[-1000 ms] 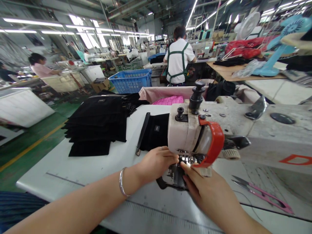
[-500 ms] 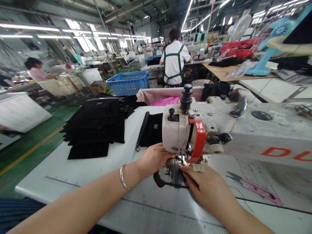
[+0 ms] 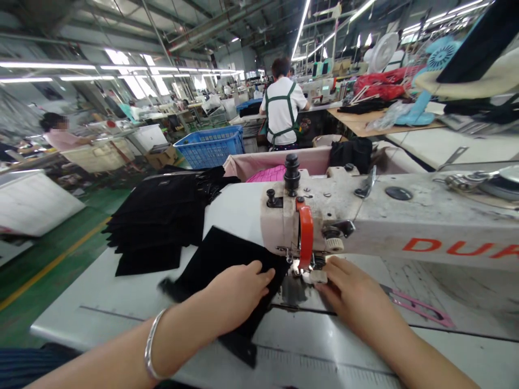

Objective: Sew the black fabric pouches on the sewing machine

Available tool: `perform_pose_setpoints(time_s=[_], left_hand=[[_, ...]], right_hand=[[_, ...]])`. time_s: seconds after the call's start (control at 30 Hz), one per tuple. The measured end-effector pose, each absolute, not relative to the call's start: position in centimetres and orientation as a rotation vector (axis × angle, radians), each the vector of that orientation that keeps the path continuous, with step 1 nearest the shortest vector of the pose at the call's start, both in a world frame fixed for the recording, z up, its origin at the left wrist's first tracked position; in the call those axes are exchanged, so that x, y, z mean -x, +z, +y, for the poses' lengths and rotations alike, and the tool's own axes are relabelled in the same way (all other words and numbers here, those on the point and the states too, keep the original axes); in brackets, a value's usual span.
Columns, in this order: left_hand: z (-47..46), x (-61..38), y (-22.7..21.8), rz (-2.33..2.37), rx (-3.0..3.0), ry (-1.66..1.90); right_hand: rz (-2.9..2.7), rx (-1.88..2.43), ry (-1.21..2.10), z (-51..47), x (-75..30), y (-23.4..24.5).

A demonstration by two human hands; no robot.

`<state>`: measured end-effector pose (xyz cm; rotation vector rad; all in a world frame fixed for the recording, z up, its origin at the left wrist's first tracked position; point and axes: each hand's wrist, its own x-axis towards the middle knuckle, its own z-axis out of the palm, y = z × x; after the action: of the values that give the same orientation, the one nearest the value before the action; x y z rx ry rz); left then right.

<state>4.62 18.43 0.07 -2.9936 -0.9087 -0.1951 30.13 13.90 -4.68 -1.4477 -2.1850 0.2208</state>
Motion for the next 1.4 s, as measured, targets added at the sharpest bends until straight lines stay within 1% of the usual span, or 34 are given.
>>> perform_pose_setpoints(time_s=[0.07, 0.13, 0.23, 0.3, 0.4, 0.67, 0.77, 0.9, 0.97, 1.07, 1.13, 1.3, 1.4], left_hand=[[17.0, -4.8, 0.2, -0.919, 3.023, -0.139], [15.8, -5.1, -0.3, -0.903, 3.078, -0.155], [14.3, -5.8, -1.5, -0.934, 3.148, -0.276], [13.3, -6.4, -2.1, -1.056, 3.138, -0.354], [12.3, -7.4, -2.3, -1.184, 3.085, -0.443], [14.9, -7.9, -1.9, -1.011, 3.088, -0.482], [15.4, -7.7, -1.1, -1.006, 3.086, -0.438], [13.1, -6.9, -0.2, -1.031, 3.177, -0.326], [11.4, -6.4, -0.5, -1.025, 3.196, -0.259], [9.8, -5.8, -1.9, -0.944, 3.125, -0.231], [9.5, -5.7, -2.6, -0.901, 3.075, -0.310], [10.3, -5.9, -2.4, -0.955, 3.098, -0.438], [11.1, -5.8, -2.0, -0.980, 3.129, -0.463]], right_hand=[[-2.138, 1.479, 0.154, 14.0, -30.0, -5.2], [-2.171, 1.451, 0.081, 13.9, -29.7, -5.5], [-2.290, 1.235, 0.031, 13.2, -29.3, -5.4], [-2.331, 1.102, 0.013, 12.7, -29.1, -5.2], [-2.359, 1.043, 0.025, 12.3, -28.8, -5.0], [-2.376, 1.048, 0.063, 12.5, -28.6, -5.8], [-2.309, 1.087, 0.273, 12.5, -28.7, -5.0], [-2.316, 1.088, 0.752, 11.7, -28.9, -2.9], [-2.366, 1.046, 0.868, 11.3, -29.0, -2.1], [-2.390, 1.028, 0.927, 10.9, -29.1, -1.9], [-2.349, 1.057, 0.865, 11.1, -29.1, -2.2], [-2.303, 0.997, 0.448, 11.8, -28.6, -3.2], [-2.321, 0.969, 0.357, 11.8, -28.3, -3.7]])
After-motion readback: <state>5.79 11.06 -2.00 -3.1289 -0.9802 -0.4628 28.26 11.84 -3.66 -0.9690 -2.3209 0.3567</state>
